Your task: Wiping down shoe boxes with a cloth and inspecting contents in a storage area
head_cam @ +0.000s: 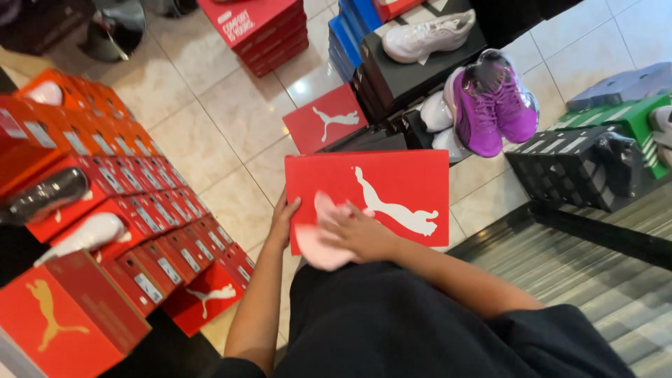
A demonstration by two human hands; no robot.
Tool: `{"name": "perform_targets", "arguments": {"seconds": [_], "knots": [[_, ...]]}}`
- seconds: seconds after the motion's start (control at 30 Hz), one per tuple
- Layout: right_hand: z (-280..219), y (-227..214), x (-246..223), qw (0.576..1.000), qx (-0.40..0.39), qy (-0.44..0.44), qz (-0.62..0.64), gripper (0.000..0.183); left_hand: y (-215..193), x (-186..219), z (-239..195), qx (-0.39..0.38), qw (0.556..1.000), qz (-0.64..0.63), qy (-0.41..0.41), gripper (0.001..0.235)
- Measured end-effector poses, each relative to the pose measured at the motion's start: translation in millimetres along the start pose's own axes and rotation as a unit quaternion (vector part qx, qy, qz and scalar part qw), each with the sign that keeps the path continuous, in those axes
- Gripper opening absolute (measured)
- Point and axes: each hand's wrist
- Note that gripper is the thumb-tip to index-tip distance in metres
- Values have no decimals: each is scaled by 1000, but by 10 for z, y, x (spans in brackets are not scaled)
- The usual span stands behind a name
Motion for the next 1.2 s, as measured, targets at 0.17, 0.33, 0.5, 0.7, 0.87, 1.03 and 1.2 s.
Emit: {"name": "perform_targets", "arguments": {"seconds": [0.17, 0.33, 0.5, 0.7, 0.87, 1.03, 1.2], "knots": [[-664, -498, 487, 985, 67, 156, -40, 75, -98, -149, 90, -4, 1000, -13, -5, 77], [-43, -774, 206, 845, 66, 500, -178, 50, -26, -47, 63, -18, 1000, -9, 1, 74], [253, 124, -440, 977, 134, 156, -65, 62, -45, 47, 111, -10, 1000, 19, 11, 74], [-881, 1, 241, 905, 240, 294, -190, 58, 149, 283, -91, 1, 1000, -1, 10, 71], [-1284, -201, 270, 644, 326, 692, -24, 52, 191, 269, -83, 6, 999, -28, 18, 73], [-2163, 744, 554, 343, 478, 749, 306, 57, 157, 252, -47, 9, 1000, -26, 8, 74], [-2094, 879, 13, 152, 694, 616, 340, 50, 287, 534, -159, -2, 996, 79, 44, 81]]}}
Point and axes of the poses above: each hand's wrist, its own z-axis towards the middle knuckle, its own y-axis out of the palm, x = y × z, and after that the axes turned 3 degrees about -z, right-handed
